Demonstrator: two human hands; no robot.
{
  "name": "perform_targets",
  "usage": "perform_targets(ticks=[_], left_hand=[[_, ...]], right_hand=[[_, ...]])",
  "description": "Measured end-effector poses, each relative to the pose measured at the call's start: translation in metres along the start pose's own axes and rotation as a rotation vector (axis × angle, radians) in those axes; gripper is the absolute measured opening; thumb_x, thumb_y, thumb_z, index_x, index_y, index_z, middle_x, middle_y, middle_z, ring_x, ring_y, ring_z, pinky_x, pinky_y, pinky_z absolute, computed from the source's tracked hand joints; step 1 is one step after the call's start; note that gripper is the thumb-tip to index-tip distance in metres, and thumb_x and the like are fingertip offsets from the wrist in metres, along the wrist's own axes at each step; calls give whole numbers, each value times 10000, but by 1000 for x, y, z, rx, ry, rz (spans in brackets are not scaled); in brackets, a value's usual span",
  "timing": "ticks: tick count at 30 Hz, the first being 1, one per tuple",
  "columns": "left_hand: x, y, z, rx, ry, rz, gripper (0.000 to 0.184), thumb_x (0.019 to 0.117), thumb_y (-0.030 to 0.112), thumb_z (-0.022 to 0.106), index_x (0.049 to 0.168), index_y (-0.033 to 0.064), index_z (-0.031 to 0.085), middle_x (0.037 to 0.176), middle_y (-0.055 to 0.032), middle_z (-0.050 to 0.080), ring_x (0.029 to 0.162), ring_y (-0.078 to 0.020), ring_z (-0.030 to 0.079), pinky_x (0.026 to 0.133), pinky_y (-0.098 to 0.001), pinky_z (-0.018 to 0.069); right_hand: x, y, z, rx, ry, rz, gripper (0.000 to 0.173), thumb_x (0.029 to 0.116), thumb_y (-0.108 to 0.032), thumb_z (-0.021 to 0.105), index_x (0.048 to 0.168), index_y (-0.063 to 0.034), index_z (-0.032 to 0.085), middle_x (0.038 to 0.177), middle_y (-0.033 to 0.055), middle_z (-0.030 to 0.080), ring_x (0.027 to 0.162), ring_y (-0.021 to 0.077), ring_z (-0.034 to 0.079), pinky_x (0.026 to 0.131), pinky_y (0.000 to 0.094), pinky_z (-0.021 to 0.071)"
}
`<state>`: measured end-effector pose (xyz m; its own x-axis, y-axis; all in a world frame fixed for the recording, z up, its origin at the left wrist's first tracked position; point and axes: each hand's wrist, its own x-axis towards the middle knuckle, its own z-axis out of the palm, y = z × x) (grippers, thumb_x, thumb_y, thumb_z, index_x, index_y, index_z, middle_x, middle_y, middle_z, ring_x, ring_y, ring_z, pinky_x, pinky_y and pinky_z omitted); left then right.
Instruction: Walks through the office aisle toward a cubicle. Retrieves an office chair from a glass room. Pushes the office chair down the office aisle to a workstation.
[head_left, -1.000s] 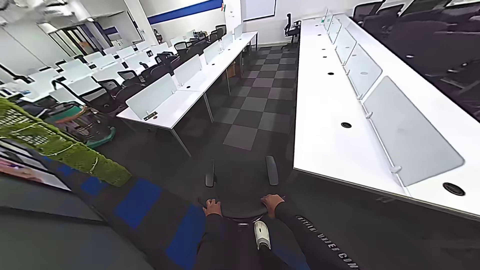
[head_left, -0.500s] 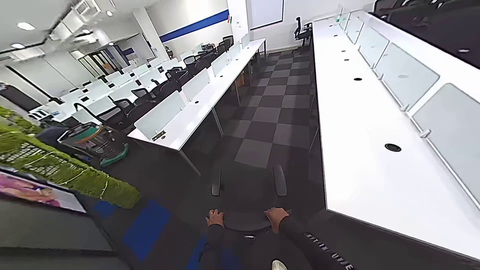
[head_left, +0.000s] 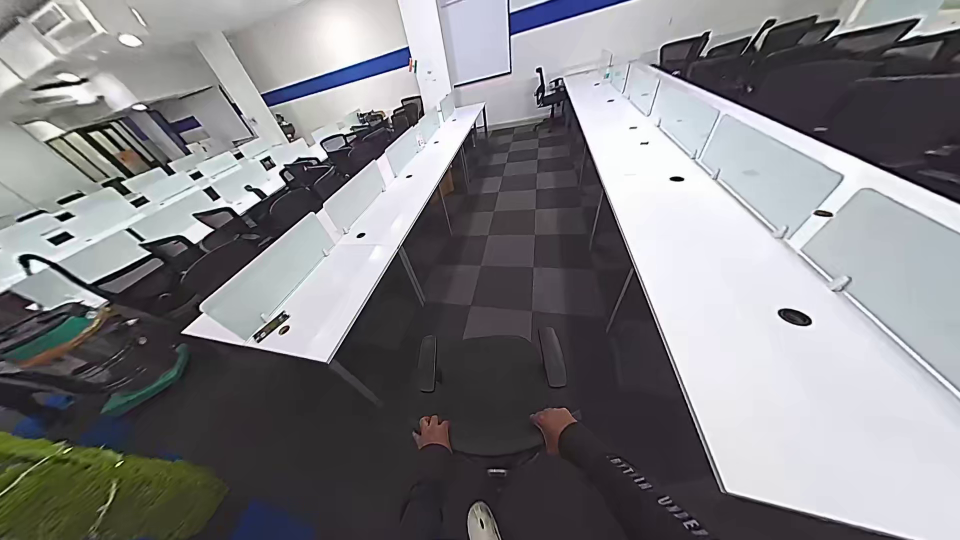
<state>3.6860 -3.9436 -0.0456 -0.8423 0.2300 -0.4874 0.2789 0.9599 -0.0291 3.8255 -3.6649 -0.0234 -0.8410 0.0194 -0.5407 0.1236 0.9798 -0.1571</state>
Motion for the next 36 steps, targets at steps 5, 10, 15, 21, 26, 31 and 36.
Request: perform_targets(ticks=[5,10,15,21,26,31,36], left_hand=[[69,-6,-44,32,-72,91,580,894,147,739,1443,286,613,1619,-17,447,1552,-405,248,1124,-788,285],[126,-6,-75,77,-97,126,519,935,138,693,1428,287,627,1625,-12,442,1552,-419,246,1110,-805,283],[192,-6,-112,121,-78,180,561,890,136,727,1419,296,633,1610,2,461,1543,-403,265,1110,-781,303],[275,15,-160,106,-44,216,582,872,128,741,1425,273,631,1612,8,455,1551,-379,257,1125,-767,299],[354,47,-209,122,-30,235,631,830,150,786,1429,269,625,1604,13,461,1549,-364,264,1125,-746,327],[431,83,-252,158,5,256,683,767,210,833,1417,275,631,1578,-4,485,1532,-345,305,1118,-708,377],[503,125,-292,167,-20,190,480,947,153,670,1407,284,642,1596,-42,472,1531,-351,322,1115,-681,400]], right_hand=[[53,-3,-39,18,-20,82,624,755,-421,832,1299,-165,663,1230,138,722,1136,373,688,888,651,547],[88,-6,-63,37,-7,133,623,725,-417,827,1271,-159,671,1228,122,720,1140,351,688,868,630,559],[136,2,-90,46,18,141,601,733,-460,808,1236,-156,680,1201,104,728,1123,330,695,878,614,564],[204,35,-139,67,48,164,612,723,-458,806,1242,-160,681,1201,98,729,1114,327,701,870,609,570],[269,80,-189,85,78,183,602,708,-399,816,1249,-171,683,1199,101,732,1107,334,702,866,616,566],[333,129,-234,97,75,194,607,723,-416,803,1267,-181,674,1213,93,729,1116,330,700,873,616,567],[388,173,-286,83,55,173,583,719,-400,802,1237,-166,678,1174,116,731,1082,348,706,840,619,569]])
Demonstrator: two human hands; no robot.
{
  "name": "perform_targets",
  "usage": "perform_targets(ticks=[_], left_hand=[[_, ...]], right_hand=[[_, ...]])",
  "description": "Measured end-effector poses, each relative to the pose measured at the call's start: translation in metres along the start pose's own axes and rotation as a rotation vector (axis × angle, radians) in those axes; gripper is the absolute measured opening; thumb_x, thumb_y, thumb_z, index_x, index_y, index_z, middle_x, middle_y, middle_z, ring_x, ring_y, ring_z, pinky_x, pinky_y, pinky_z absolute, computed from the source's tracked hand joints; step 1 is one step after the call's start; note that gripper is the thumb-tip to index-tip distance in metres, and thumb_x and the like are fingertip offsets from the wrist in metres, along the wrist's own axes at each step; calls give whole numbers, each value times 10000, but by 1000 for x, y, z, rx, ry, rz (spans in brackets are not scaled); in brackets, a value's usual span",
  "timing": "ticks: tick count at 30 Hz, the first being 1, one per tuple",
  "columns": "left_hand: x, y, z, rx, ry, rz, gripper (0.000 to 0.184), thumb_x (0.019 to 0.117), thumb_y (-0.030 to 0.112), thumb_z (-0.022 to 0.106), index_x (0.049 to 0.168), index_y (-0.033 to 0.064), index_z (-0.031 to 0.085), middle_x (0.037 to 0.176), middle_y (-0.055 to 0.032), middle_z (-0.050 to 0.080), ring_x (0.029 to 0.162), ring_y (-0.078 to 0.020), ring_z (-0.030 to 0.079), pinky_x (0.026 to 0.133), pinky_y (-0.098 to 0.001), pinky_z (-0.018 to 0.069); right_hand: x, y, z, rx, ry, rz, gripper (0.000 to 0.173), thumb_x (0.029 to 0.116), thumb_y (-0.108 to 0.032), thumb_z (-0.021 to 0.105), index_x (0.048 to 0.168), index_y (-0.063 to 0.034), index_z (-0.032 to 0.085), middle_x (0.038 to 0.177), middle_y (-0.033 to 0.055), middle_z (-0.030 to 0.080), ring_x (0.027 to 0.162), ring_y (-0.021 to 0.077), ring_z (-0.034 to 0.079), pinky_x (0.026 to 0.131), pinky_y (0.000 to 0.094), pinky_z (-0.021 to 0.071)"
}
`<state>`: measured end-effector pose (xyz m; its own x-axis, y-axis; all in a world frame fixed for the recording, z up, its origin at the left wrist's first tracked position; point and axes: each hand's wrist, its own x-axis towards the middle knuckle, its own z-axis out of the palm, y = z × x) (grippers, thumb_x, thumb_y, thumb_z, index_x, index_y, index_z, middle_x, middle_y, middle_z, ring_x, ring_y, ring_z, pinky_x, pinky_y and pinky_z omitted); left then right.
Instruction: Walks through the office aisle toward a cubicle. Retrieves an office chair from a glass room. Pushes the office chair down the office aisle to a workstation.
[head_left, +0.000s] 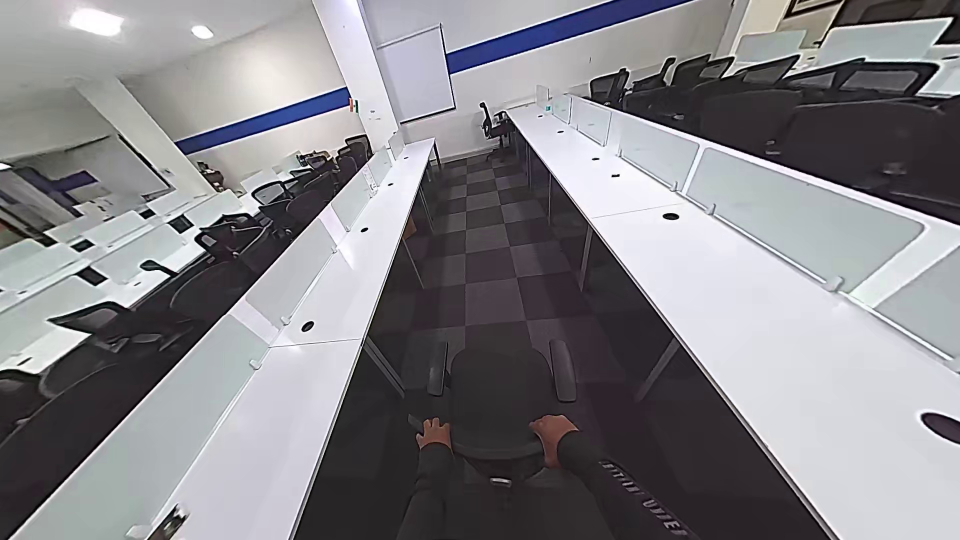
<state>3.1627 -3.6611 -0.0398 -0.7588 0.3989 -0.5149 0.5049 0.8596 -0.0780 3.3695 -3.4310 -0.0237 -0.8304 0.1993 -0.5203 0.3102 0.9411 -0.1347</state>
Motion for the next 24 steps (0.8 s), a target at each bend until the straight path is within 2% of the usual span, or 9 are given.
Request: perform_targets(ticks=[7,13,15,17,18,19,21,23,24], left_hand=[[112,23,-70,2,5,3,469,963,138,645,1408,283,643,1608,-34,460,1535,-353,317,1113,-673,410],[228,36,-136,-36,39,52,417,999,161,613,1404,257,648,1624,-52,438,1539,-372,304,1118,-702,382],[270,41,-157,-39,55,76,395,1010,170,594,1392,252,655,1614,-59,450,1531,-373,318,1114,-703,386],[308,48,-183,-37,53,93,390,1025,175,577,1403,242,646,1621,-71,439,1535,-378,311,1123,-700,378],[323,50,-193,-30,38,103,394,1021,172,583,1406,229,643,1624,-82,432,1535,-389,306,1119,-705,380],[339,50,-204,-17,26,111,402,1014,169,593,1410,222,640,1626,-92,428,1534,-400,304,1112,-711,386],[376,57,-230,8,19,132,416,999,171,612,1413,215,638,1624,-99,429,1532,-418,297,1097,-724,394],[407,64,-248,14,6,143,417,1000,167,615,1414,213,638,1629,-94,425,1538,-423,287,1098,-726,392],[421,65,-256,10,0,146,417,1002,167,612,1417,213,636,1630,-93,424,1539,-420,286,1101,-727,388]], right_hand=[[103,46,-65,8,18,52,627,697,-399,817,1272,-193,680,1204,96,731,1112,330,701,873,613,569],[205,83,-129,-5,35,107,673,688,-490,827,1276,-195,686,1226,94,727,1148,331,688,934,616,553],[237,90,-150,-35,37,182,705,688,-526,811,1295,-192,681,1260,76,719,1215,314,653,1081,631,443],[268,95,-174,-23,41,315,753,685,-524,804,1341,-183,667,1314,76,702,1306,335,595,1193,705,247],[281,95,-183,13,30,390,782,691,-502,817,1384,-179,648,1370,96,673,1356,375,550,1187,757,192],[297,94,-192,67,24,468,810,685,-474,840,1412,-184,630,1430,108,632,1400,413,496,1156,803,185],[334,101,-214,168,16,607,857,653,-416,895,1429,-191,610,1503,115,561,1453,467,401,1051,846,294],[365,112,-231,207,-20,663,893,633,-386,910,1441,-174,593,1531,130,524,1475,483,358,952,775,466],[378,117,-239,209,-38,667,904,632,-383,908,1448,-165,584,1532,139,521,1480,481,355,934,729,513]])
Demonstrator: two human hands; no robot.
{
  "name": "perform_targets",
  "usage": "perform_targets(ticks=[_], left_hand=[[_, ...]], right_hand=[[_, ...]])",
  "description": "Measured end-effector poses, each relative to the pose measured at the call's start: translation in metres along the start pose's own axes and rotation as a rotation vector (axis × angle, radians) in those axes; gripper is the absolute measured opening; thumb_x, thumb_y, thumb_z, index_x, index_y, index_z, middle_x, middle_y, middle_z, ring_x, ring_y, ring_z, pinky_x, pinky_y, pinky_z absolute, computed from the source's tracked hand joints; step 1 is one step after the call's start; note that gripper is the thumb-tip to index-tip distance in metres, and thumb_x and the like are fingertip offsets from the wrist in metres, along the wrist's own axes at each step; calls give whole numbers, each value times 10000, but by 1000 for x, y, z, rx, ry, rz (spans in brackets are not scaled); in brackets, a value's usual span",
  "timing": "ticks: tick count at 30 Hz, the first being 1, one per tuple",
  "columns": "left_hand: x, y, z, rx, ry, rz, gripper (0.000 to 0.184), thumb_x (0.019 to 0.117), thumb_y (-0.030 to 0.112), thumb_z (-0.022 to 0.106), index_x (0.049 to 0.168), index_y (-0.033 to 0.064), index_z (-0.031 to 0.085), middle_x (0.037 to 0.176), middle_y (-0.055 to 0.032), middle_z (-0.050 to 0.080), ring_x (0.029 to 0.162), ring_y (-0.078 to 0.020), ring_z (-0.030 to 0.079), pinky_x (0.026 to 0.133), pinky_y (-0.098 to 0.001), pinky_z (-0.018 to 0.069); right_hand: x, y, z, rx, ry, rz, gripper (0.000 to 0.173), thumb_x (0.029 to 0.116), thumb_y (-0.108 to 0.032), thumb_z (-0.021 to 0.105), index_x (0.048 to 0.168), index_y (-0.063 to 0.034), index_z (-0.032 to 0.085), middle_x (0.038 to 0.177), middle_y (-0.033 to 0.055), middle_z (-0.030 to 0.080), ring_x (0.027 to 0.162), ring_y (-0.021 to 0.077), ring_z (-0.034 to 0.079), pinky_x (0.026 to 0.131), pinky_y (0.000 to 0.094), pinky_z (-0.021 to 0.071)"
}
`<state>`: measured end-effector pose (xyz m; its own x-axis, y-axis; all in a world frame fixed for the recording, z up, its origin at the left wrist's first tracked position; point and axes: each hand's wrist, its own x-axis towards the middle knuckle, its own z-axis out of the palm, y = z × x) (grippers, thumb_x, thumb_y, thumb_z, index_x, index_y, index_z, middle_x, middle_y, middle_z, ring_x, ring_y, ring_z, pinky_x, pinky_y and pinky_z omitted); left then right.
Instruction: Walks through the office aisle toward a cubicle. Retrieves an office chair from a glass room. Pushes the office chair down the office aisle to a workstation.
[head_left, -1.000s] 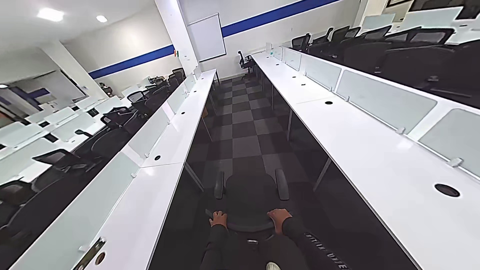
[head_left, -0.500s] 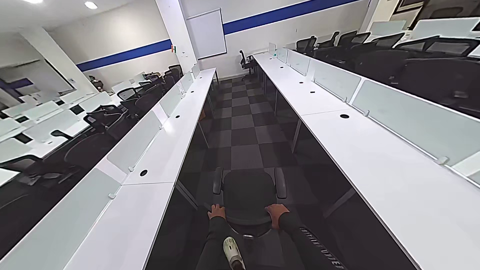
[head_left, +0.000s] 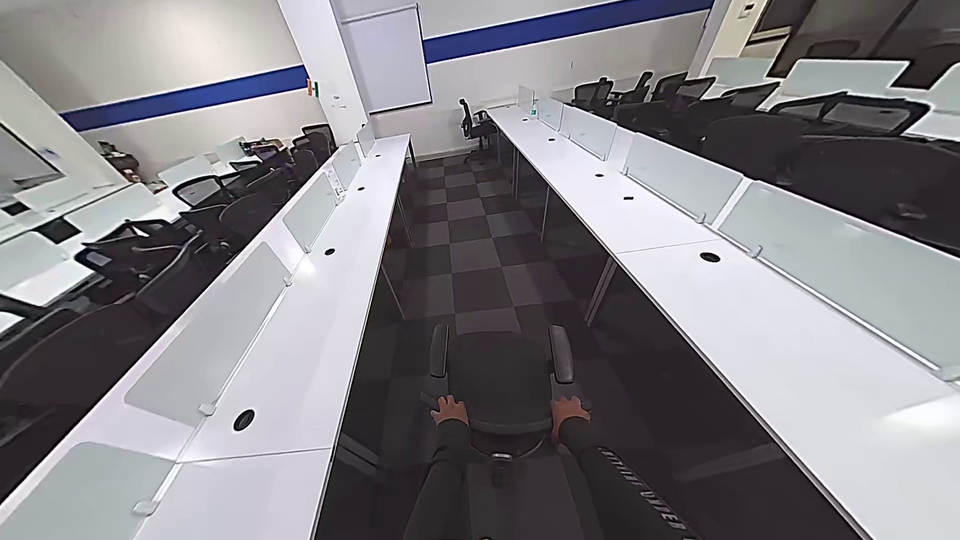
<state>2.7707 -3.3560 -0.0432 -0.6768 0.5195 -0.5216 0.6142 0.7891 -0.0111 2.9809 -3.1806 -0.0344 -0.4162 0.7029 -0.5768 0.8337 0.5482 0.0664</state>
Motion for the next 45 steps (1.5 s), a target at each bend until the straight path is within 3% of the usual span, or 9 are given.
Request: perform_targets(ticks=[8,19,25,37,40,45], left_hand=[[113,7,-73,-11,0,21,455,987,142,625,1435,222,622,1629,-84,422,1538,-418,279,1094,-735,387],[290,39,-190,5,-21,-10,468,1004,154,629,1468,184,581,1623,-129,417,1543,-408,282,1117,-696,400],[370,69,-235,31,-69,-58,727,827,267,839,1494,209,556,1650,-108,370,1548,-438,238,1069,-743,412],[561,72,-346,-21,-16,-1,810,742,305,891,1483,252,568,1629,-79,408,1541,-443,241,1049,-765,408],[616,72,-379,-47,-15,32,839,731,258,901,1495,257,556,1656,-87,368,1547,-460,213,1046,-799,376],[699,55,-430,-96,-24,140,886,686,177,919,1489,272,558,1641,-69,383,1549,-447,204,1057,-813,342]], right_hand=[[98,-34,-82,17,-3,-16,848,634,-396,904,1374,-86,626,1479,170,563,1459,469,397,931,669,545],[290,-67,-206,31,30,-97,887,653,-362,903,1447,-134,580,1528,149,523,1484,477,349,909,689,540],[376,-73,-272,-11,-6,-125,902,648,-367,903,1457,-143,574,1538,130,518,1495,465,337,912,685,540],[546,-133,-396,27,36,-130,914,637,-381,907,1448,-116,578,1525,157,523,1491,466,344,954,695,521],[591,-154,-431,-6,39,-108,910,652,-437,901,1428,-82,583,1508,160,543,1493,446,357,1003,668,502],[652,-193,-483,12,15,-68,828,664,-412,911,1361,-63,631,1454,190,581,1471,474,380,982,682,510]])
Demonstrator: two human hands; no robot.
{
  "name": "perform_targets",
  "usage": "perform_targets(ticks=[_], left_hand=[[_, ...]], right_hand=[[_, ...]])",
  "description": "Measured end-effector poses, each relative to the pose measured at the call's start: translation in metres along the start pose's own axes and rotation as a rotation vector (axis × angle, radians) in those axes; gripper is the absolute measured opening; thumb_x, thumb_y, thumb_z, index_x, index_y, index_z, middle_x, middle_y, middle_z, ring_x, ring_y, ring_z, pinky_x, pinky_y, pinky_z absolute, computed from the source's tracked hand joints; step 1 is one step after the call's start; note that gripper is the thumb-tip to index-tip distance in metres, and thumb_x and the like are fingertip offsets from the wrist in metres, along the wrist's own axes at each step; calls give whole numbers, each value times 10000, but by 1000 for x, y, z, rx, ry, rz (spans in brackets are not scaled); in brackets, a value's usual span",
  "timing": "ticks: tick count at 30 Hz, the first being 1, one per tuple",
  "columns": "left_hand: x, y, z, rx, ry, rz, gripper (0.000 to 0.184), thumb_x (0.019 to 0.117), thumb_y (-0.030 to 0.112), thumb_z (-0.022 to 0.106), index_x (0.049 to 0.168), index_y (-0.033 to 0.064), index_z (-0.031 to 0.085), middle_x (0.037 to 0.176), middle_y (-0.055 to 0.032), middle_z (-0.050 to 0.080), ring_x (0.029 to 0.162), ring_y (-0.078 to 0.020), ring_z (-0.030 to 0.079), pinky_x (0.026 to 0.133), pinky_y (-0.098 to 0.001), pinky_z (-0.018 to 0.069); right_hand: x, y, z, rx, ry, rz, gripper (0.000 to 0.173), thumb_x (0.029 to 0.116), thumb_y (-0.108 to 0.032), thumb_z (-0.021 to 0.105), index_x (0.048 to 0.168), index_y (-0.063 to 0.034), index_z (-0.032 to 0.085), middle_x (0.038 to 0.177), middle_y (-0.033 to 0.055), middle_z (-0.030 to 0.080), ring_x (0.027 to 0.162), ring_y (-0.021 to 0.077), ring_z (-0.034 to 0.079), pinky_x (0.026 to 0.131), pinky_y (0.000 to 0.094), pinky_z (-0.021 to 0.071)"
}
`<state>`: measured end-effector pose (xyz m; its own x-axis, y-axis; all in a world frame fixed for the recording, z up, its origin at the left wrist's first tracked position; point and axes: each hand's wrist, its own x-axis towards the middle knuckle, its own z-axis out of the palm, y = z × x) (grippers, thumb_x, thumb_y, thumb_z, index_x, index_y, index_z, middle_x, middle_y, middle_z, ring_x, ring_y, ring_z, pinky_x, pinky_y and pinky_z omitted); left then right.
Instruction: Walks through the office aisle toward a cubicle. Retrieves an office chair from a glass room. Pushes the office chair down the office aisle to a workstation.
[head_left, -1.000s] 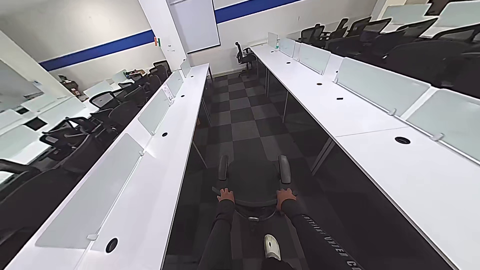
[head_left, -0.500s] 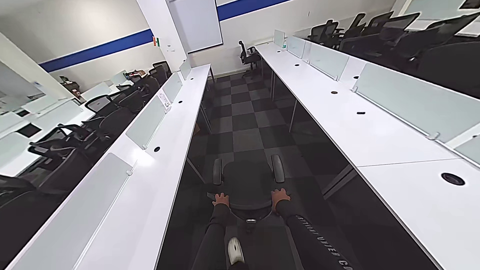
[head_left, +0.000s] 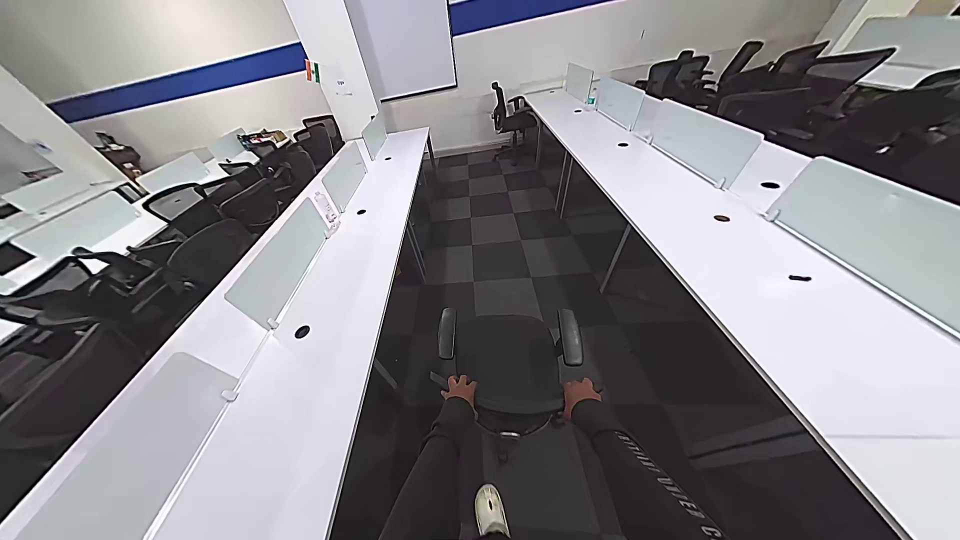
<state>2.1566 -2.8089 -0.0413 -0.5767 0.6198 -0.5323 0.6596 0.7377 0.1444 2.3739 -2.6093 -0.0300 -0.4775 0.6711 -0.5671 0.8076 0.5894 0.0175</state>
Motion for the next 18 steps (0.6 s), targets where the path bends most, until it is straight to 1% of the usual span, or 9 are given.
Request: perform_targets(ticks=[3,5,9,12,15,18], left_hand=[[46,-10,-37,-19,-43,69,851,735,222,900,1503,298,540,1636,-44,395,1553,-435,202,1072,-808,329],[70,-19,-54,-40,-69,95,799,766,247,892,1488,301,554,1630,-42,404,1559,-420,197,1093,-794,314],[129,-27,-87,-67,-45,119,726,765,236,890,1431,309,611,1611,-15,428,1562,-395,200,1100,-790,315],[173,-25,-116,-65,-51,120,717,762,257,893,1422,307,617,1618,-9,417,1563,-397,192,1098,-791,315],[221,-26,-148,-61,-37,119,711,769,270,895,1423,307,619,1613,-13,420,1559,-399,200,1101,-780,322],[272,-25,-177,-63,-28,108,692,787,269,885,1425,301,617,1623,-19,410,1567,-377,199,1119,-763,320]], right_hand=[[41,-15,-27,-29,-4,25,792,656,-400,900,1333,-73,650,1416,167,615,1453,449,418,966,654,531],[62,-27,-41,-32,-18,32,766,657,-387,896,1311,-64,662,1409,173,619,1444,449,430,961,646,534],[115,-45,-77,-24,-3,37,783,624,-414,898,1300,-89,671,1404,172,621,1453,455,416,928,657,547],[156,-53,-104,-41,15,29,768,617,-448,883,1275,-106,684,1380,160,640,1434,447,447,919,639,560],[202,-66,-138,-43,29,18,744,627,-438,880,1259,-95,690,1372,155,646,1427,445,453,913,634,561],[252,-75,-170,-23,35,10,748,638,-428,877,1269,-75,686,1379,168,640,1427,453,452,923,654,551]])
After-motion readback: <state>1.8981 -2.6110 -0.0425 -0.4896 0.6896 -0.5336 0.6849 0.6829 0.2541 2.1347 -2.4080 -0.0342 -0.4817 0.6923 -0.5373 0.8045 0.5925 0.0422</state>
